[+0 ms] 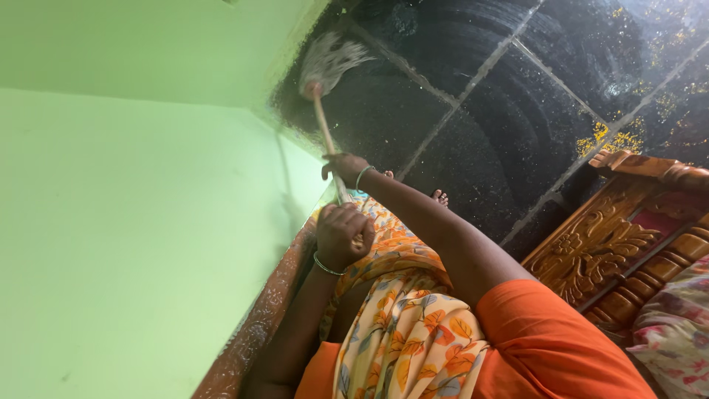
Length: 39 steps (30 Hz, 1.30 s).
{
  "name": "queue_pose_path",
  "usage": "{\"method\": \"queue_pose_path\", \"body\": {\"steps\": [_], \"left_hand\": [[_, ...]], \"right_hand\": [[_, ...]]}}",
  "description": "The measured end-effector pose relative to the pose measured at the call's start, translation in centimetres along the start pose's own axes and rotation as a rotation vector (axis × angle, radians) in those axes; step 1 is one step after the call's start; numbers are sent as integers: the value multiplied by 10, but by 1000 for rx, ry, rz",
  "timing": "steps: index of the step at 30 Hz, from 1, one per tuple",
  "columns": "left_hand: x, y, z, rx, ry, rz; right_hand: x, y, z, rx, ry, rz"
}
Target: The person mops a dark stone floor by hand using a mop, moving it across the surface and into corners while navigating around furniture.
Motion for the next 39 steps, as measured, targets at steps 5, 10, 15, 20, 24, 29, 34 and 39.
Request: {"method": "queue_pose_path", "body": {"steps": [5,10,15,20,24,29,34,39], "left_hand": [[-12,-11,21,-62,35,-64],[-15,-18,36,-57,36,-61],[-15,-16,38,-66,99,-107],[-23,-11,29,-38,141,-211],[-40,0,11,35,190,-294],[-63,4,-16,176,242,-321],[-106,9,-41,295,326,-321],[-158,43,-76,403,432,-366]], "right_hand": [[9,7,-29,22,-127,67],[19,16,-25,-21,-255,62],[29,35,4,-33,-235,-8],[22,59,20,-15,-102,-167],[5,91,34,-151,-20,-110],[-20,138,50,-210,-50,-374],[-51,206,68,-317,-45,-554],[-89,291,55,-539,-11,-627]]}}
Point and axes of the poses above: each hand's wrist, its own y-axis away from the middle knuckle, its own z-axis out of the back of the hand, x = y × z, the point moved 5 cm from there along -y, towards the middle knuckle, and after that the axes turned 15 degrees about -x, right-handed, at the moved point
